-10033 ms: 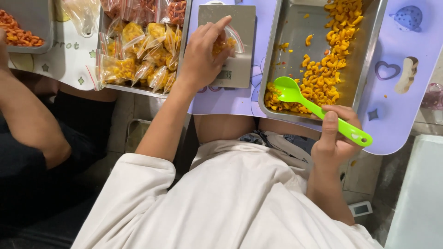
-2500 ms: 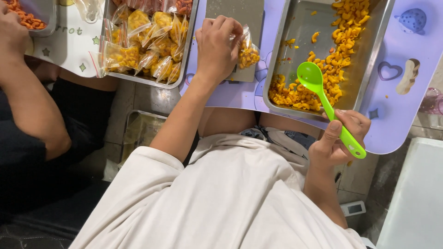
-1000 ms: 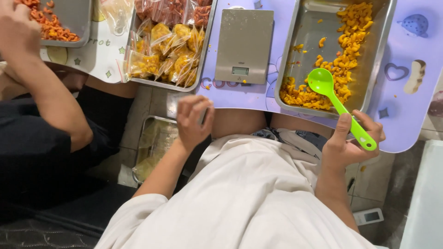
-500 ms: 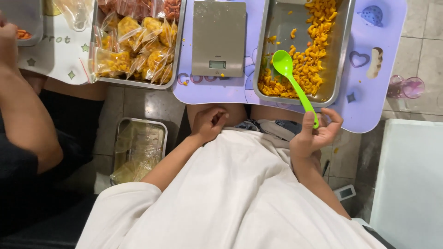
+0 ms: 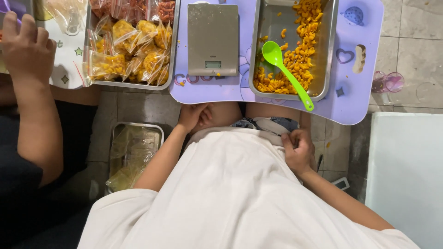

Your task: Packaging small portions of macaroni snacks into plastic bags using a spoon and a digital scale.

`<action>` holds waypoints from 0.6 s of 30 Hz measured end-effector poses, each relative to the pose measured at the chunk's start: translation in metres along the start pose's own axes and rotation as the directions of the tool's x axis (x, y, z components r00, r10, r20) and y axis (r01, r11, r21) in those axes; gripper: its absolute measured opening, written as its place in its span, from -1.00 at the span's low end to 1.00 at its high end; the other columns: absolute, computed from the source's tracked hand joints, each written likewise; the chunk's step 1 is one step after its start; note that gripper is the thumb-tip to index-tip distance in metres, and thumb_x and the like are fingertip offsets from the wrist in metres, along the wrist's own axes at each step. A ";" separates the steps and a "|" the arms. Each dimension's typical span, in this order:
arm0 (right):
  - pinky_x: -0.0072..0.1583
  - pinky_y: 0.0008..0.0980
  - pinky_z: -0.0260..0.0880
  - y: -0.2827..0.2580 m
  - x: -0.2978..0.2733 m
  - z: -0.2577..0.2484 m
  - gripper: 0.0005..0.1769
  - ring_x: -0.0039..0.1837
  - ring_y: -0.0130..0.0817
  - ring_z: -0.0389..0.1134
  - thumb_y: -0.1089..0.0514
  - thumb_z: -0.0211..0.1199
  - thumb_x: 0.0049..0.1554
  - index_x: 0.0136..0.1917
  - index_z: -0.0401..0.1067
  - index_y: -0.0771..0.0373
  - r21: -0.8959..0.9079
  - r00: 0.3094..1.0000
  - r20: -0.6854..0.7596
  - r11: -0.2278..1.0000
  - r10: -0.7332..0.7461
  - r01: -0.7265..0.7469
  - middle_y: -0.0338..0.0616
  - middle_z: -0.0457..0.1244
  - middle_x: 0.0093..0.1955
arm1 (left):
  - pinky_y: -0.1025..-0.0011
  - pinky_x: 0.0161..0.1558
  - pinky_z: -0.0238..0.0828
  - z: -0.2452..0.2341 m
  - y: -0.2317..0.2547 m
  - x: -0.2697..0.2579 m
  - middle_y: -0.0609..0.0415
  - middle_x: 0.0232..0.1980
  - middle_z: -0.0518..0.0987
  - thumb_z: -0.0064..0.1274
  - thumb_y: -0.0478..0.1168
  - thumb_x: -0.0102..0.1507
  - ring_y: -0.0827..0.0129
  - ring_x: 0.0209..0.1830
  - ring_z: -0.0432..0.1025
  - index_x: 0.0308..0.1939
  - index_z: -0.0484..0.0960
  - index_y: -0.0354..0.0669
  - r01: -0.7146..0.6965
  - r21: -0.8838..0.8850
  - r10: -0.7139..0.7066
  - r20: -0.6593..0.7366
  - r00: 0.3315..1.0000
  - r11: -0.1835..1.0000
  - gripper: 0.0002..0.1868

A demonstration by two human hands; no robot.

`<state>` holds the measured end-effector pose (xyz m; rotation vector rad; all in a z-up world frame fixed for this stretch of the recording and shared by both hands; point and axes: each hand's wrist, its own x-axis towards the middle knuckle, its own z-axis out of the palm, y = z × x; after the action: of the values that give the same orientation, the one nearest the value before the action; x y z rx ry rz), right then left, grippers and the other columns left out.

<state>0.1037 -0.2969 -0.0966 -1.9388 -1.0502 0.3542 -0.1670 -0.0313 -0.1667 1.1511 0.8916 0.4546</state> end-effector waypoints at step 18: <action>-0.32 -0.30 0.25 0.001 0.060 0.057 -0.60 -0.38 -0.14 0.28 0.07 0.26 0.08 -0.44 0.10 0.04 -0.531 0.893 0.111 0.734 -0.435 0.424 -0.19 0.08 -0.55 | 0.08 -0.37 0.50 0.030 0.018 0.014 -0.24 -0.43 0.64 0.01 -0.01 0.33 -0.04 -0.36 0.59 -0.36 0.70 -0.30 -0.047 0.644 0.285 -0.271 0.919 0.764 -0.59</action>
<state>0.1064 -0.2183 -0.1212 -2.0802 -1.6797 -0.2647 -0.1331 -0.0322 -0.1518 1.8185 1.3225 0.5428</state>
